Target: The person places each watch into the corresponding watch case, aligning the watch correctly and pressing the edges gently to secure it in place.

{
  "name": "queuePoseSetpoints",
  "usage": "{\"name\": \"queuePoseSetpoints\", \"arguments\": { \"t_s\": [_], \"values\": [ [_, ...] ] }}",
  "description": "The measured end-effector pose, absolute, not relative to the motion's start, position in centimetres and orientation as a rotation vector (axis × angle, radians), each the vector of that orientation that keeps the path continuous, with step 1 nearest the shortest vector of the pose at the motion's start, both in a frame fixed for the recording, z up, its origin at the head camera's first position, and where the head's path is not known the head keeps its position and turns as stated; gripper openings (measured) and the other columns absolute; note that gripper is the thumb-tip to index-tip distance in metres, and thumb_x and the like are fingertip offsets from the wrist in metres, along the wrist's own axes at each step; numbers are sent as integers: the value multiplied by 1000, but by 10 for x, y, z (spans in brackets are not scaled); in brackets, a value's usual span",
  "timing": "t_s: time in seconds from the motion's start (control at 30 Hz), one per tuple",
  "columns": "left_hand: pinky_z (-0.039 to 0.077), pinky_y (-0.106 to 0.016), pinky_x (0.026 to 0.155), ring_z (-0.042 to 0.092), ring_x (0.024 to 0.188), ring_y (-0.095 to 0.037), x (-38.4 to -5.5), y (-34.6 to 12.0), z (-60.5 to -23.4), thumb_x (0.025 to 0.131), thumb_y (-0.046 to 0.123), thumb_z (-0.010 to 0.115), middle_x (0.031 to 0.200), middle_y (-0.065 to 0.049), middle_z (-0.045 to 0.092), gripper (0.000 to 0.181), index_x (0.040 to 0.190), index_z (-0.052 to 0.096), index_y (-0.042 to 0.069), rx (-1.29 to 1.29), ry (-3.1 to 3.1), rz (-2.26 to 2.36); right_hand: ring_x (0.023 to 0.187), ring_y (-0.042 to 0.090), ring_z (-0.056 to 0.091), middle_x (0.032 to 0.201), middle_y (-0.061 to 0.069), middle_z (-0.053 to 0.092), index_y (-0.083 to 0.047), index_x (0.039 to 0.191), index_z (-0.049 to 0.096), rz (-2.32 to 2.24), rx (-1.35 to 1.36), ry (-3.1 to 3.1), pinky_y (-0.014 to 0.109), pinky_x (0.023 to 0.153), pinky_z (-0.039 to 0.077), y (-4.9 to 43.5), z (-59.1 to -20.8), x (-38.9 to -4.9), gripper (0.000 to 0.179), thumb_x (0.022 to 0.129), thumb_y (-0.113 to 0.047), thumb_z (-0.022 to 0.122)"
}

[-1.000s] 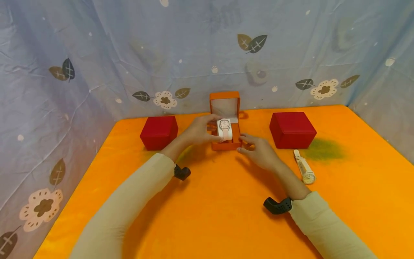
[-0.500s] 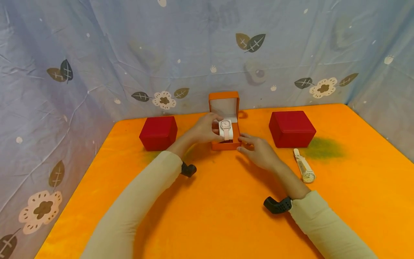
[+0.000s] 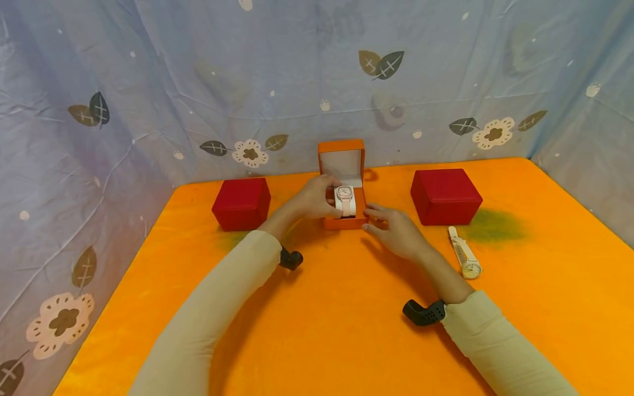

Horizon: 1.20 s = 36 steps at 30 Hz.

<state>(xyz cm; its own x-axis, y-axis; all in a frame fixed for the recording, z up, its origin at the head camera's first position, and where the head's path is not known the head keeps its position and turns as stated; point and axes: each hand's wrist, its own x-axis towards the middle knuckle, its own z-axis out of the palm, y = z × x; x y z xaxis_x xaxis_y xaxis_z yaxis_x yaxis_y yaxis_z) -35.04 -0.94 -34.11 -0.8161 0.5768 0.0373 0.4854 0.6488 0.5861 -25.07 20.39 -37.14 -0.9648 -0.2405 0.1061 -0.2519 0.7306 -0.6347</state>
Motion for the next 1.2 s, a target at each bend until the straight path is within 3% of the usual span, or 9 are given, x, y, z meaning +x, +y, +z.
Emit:
{"name": "queuePoseSetpoints", "arguments": {
  "t_s": [0.4, 0.77, 1.2],
  "values": [
    [38, -36, 111, 49, 120, -23, -351, -12, -342, 75, 30, 82, 133, -7, 55, 66, 132, 56, 9, 879, 2746, 754, 141, 39, 35, 152, 11, 41, -6, 140, 51, 1078, 417, -2899, 56, 114, 29, 203, -372, -251, 49, 96, -26, 60],
    [41, -36, 106, 51, 112, -23, -352, -9, -338, 75, 27, 81, 126, -5, 60, 60, 129, 60, 10, 831, 2736, 710, 141, 40, 34, 152, 11, 42, -7, 140, 51, 1072, 434, -2895, 57, 114, 27, 205, -373, -251, 46, 97, -24, 58],
    [40, -37, 107, 50, 110, -22, -353, -6, -336, 76, 27, 77, 129, -5, 57, 65, 134, 55, 10, 742, 2696, 664, 141, 40, 34, 152, 11, 42, -7, 140, 50, 1056, 432, -2894, 58, 114, 27, 204, -373, -251, 47, 97, -23, 59]
  ]
}}
